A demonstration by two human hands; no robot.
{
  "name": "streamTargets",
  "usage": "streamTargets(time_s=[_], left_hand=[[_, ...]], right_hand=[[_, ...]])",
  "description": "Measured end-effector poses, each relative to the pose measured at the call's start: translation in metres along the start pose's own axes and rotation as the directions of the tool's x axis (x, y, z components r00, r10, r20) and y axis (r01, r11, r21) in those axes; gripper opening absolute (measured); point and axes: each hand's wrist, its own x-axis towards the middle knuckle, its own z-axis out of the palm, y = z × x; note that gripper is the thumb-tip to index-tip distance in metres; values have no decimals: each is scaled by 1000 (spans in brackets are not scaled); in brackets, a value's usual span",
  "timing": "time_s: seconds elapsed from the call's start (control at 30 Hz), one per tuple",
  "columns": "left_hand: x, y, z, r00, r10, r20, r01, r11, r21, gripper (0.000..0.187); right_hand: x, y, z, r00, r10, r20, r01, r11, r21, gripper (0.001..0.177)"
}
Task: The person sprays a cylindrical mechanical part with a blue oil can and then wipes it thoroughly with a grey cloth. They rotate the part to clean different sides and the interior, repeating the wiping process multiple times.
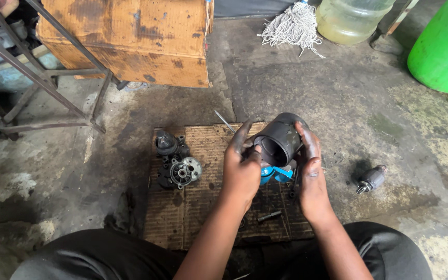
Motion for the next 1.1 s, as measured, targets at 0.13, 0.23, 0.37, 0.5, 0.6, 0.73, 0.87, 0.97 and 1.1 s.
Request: streamTargets(time_s=[0.13,0.23,0.37,0.5,0.6,0.73,0.87,0.97,1.1], left_hand=[[-3,-2,2,999,-3,-50,2,1000,-28,52],[-1,-7,3,994,2,-106,-12,996,-93,43],[-1,-16,-1,989,5,-146,-30,985,-169,39],[0,-21,-3,945,254,-205,-235,966,112,44],[0,-22,0,941,226,-253,-204,973,110,46],[-5,-24,1,921,272,-279,-247,961,123,50],[-2,-19,5,922,217,-320,-216,976,40,38],[-2,-20,2,935,162,-315,-177,984,-21,32],[-3,-24,4,933,141,-331,-163,986,-41,28]], right_hand=[[-6,-10,-1,998,-42,54,50,988,-145,87],[-9,-24,3,984,-159,85,180,908,-377,74],[-10,-38,2,977,-205,51,192,758,-623,62],[-13,-41,7,983,-180,37,159,735,-659,60],[-20,-40,18,983,-165,85,179,719,-671,59],[-17,-29,13,991,-134,-13,98,787,-610,63],[-32,-19,28,980,-192,48,192,868,-458,64],[-26,-2,23,983,-181,21,163,826,-540,66],[-26,1,23,975,-216,46,204,806,-556,56]])
